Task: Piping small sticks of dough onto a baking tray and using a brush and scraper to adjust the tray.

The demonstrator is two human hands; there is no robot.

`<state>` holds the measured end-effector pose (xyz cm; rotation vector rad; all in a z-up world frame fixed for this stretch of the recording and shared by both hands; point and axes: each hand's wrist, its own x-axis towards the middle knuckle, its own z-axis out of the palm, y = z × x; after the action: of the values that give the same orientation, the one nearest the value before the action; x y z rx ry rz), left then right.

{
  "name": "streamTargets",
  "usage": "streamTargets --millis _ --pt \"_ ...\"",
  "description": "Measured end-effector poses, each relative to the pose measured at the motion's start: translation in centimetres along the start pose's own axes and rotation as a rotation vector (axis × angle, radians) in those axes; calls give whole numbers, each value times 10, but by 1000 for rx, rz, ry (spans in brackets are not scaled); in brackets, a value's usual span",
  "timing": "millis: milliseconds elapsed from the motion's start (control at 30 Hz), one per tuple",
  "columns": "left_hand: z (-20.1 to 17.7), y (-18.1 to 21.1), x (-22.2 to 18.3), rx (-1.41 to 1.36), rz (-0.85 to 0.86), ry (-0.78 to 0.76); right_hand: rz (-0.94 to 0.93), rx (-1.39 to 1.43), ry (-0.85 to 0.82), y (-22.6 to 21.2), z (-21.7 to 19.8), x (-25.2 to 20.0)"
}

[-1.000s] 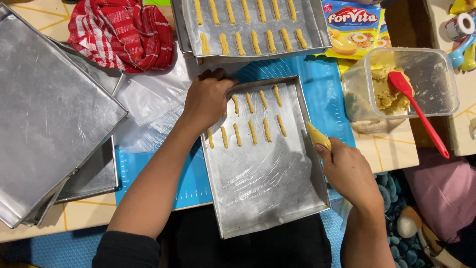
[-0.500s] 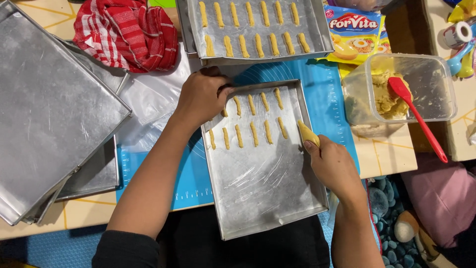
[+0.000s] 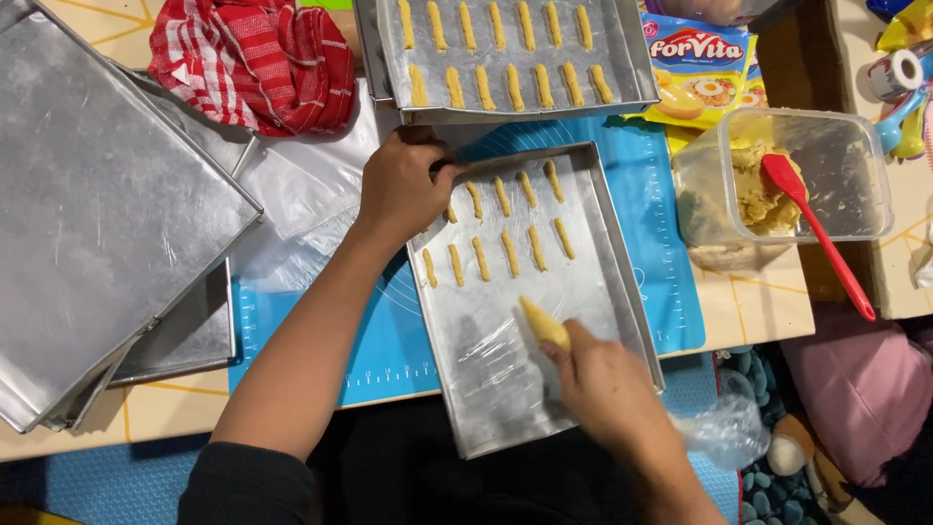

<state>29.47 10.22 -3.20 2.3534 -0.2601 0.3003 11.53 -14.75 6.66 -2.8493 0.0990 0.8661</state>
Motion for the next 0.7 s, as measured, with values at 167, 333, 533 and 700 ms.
streamTargets --millis 167,333,533,700 --pt "4 -8 0 4 -24 57 -91 -23 -64 -30 23 -15" --pt "3 -10 2 -23 -53 9 -79 -23 -122 -51 15 -14" --pt "4 -11 2 -82 -19 215 -22 -6 -194 -62 8 -16" --pt "3 -19 4 -90 -93 153 19 -10 -180 -59 9 -16"
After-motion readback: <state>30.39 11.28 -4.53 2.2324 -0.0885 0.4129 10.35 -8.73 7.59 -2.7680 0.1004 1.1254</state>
